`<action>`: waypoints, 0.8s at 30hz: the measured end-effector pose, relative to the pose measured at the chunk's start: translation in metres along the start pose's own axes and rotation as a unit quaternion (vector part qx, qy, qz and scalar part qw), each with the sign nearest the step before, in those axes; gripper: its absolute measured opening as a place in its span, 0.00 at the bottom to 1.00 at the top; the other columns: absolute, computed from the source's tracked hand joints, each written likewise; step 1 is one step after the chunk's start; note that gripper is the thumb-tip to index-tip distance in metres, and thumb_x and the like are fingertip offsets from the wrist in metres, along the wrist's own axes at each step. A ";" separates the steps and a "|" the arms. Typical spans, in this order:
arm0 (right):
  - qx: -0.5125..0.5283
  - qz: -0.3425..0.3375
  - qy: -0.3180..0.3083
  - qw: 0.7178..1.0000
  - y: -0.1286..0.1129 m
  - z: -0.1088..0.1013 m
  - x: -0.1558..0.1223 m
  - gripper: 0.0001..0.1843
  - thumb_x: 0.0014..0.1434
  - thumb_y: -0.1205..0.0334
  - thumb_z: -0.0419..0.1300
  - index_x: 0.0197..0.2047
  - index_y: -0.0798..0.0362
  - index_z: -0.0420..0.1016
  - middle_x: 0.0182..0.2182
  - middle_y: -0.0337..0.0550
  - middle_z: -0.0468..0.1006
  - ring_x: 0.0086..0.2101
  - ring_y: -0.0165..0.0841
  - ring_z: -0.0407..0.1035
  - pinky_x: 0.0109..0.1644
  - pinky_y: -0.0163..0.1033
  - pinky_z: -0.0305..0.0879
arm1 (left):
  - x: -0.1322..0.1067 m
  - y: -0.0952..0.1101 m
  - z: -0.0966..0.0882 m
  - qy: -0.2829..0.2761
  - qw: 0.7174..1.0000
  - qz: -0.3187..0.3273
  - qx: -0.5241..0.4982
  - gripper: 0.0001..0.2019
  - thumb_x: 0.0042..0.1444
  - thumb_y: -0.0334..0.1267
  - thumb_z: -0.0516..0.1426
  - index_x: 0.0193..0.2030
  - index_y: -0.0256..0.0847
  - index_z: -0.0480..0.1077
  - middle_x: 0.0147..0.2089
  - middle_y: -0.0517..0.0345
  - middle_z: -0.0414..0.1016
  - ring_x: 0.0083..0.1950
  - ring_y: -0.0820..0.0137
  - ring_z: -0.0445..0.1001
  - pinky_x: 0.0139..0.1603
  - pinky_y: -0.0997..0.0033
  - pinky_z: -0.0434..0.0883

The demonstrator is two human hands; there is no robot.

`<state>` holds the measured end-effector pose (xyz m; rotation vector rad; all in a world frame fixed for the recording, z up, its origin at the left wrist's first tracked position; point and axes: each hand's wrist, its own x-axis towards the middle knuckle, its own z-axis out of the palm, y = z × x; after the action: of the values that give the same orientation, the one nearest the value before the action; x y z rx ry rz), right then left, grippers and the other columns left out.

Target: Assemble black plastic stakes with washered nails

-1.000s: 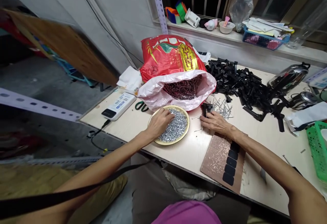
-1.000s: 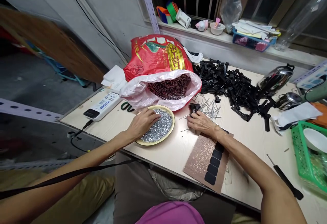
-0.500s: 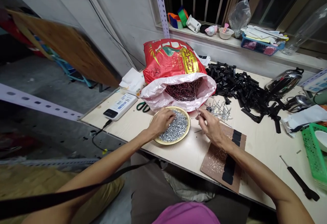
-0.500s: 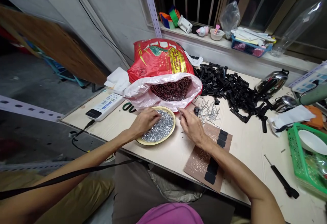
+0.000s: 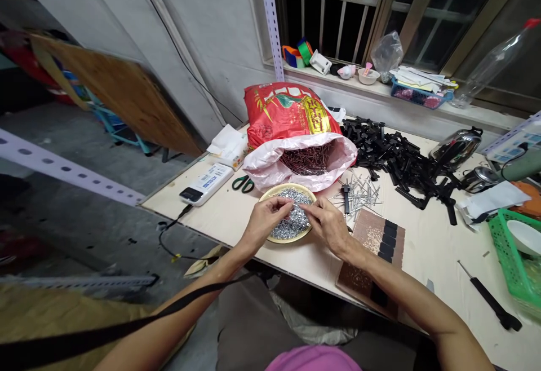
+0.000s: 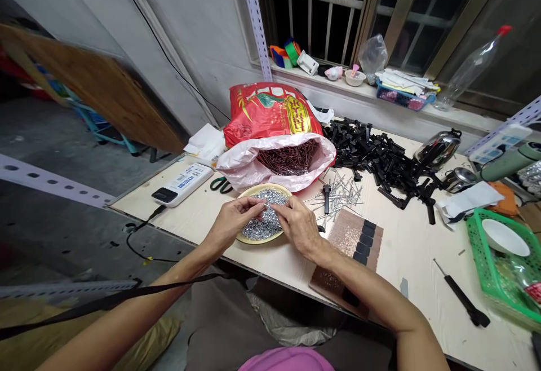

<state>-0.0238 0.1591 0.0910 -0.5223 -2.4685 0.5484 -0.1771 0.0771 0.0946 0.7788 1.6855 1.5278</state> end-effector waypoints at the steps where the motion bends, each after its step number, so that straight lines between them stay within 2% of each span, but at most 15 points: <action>1: -0.003 0.002 -0.001 1.000 -0.001 -0.001 0.000 0.16 0.62 0.69 0.56 0.51 0.48 0.76 0.30 0.39 0.67 0.30 0.28 0.64 0.31 0.31 0.61 | -0.001 0.000 0.000 0.002 1.000 -0.001 -0.005 0.15 0.37 0.47 0.64 0.27 0.36 0.76 0.20 0.62 0.71 0.24 0.74 0.67 0.29 0.73 0.67; 13: -0.060 0.004 -0.009 0.998 -0.003 -0.004 0.001 0.17 0.61 0.71 0.55 0.50 0.46 0.77 0.30 0.39 0.65 0.30 0.28 0.62 0.29 0.30 0.58 | -0.005 0.003 0.006 0.015 0.998 -0.026 -0.048 0.16 0.36 0.47 0.65 0.27 0.35 0.75 0.21 0.61 0.73 0.24 0.74 0.69 0.29 0.74 0.67; 18: -0.073 0.019 -0.019 0.997 0.001 -0.003 -0.002 0.16 0.61 0.70 0.56 0.50 0.47 0.77 0.29 0.39 0.65 0.30 0.29 0.62 0.28 0.31 0.56 | -0.006 0.003 0.008 0.017 1.000 0.021 0.001 0.13 0.40 0.45 0.63 0.27 0.37 0.75 0.21 0.61 0.73 0.24 0.73 0.70 0.30 0.73 0.68; 24: -0.072 0.029 -0.017 0.997 0.000 -0.005 -0.005 0.17 0.63 0.68 0.54 0.52 0.46 0.76 0.30 0.40 0.65 0.29 0.28 0.61 0.27 0.30 0.55 | -0.008 0.003 0.011 0.049 0.996 0.059 0.052 0.11 0.43 0.44 0.60 0.28 0.38 0.76 0.21 0.61 0.74 0.24 0.72 0.71 0.31 0.73 0.69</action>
<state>-0.0171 0.1578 0.0930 -0.6488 -2.5450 0.4079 -0.1637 0.0775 0.0978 0.8840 1.8331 1.5905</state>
